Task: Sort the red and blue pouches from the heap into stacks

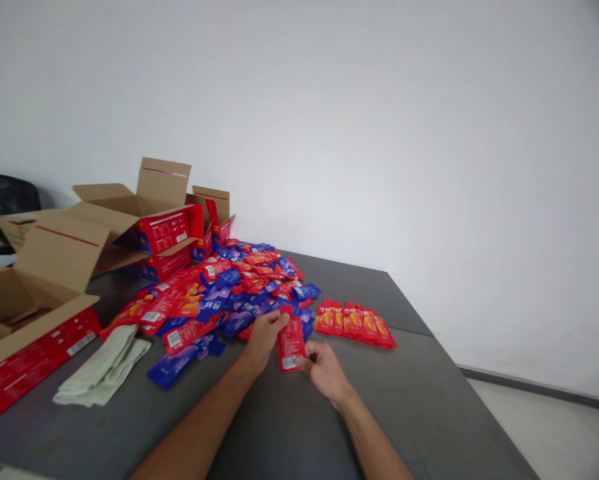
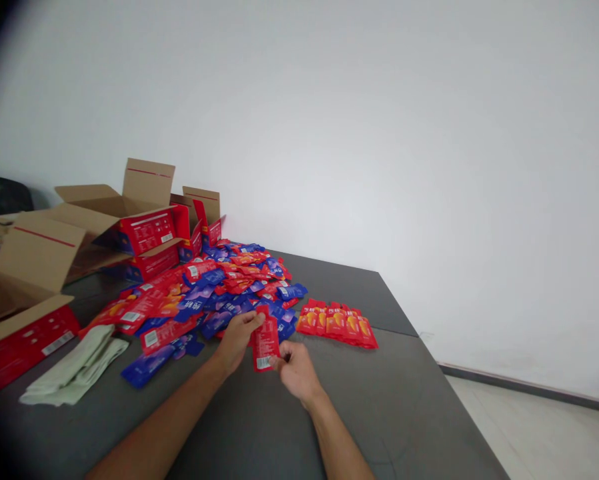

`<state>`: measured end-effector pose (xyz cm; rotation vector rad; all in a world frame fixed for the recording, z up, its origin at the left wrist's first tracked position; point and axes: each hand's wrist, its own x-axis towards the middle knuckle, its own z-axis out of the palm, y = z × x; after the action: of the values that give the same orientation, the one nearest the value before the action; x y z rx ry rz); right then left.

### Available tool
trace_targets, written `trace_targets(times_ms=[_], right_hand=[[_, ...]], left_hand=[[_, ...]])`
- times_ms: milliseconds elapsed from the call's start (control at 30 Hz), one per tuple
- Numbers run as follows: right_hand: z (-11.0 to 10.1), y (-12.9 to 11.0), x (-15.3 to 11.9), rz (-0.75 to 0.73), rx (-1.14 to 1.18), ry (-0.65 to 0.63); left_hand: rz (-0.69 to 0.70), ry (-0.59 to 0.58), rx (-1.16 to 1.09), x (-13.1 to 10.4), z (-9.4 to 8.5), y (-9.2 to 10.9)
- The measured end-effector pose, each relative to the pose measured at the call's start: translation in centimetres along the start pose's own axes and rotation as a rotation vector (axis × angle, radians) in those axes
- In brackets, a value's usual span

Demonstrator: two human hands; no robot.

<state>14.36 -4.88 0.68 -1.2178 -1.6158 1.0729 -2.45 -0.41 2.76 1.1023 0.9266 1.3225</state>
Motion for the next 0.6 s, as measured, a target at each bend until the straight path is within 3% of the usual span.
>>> trace_targets(times_ms=[133, 233, 433, 500, 600], right_hand=[[0.3, -0.2, 0.0, -0.003, -0.007, -0.025], [0.2, -0.2, 0.2, -0.012, -0.016, 0.003], [-0.4, 0.1, 0.5, -0.049, -0.168, 0.289], [-0.3, -0.1, 0.3, -0.099, -0.274, 0.367], [0.3, -0.9, -0.2, -0.190, -0.401, 0.379]], left_hand=[[-0.040, -0.014, -0.076, 0.3, -0.4, -0.4], [0.002, 0.012, 0.005, 0.4, -0.2, -0.5], [0.157, 0.224, 0.402, -0.6, 1.3, -1.0], [0.171, 0.143, 0.445, -1.3, 2.2, -1.3], [0.162, 0.005, 0.331, -1.8, 3.1, -1.6]])
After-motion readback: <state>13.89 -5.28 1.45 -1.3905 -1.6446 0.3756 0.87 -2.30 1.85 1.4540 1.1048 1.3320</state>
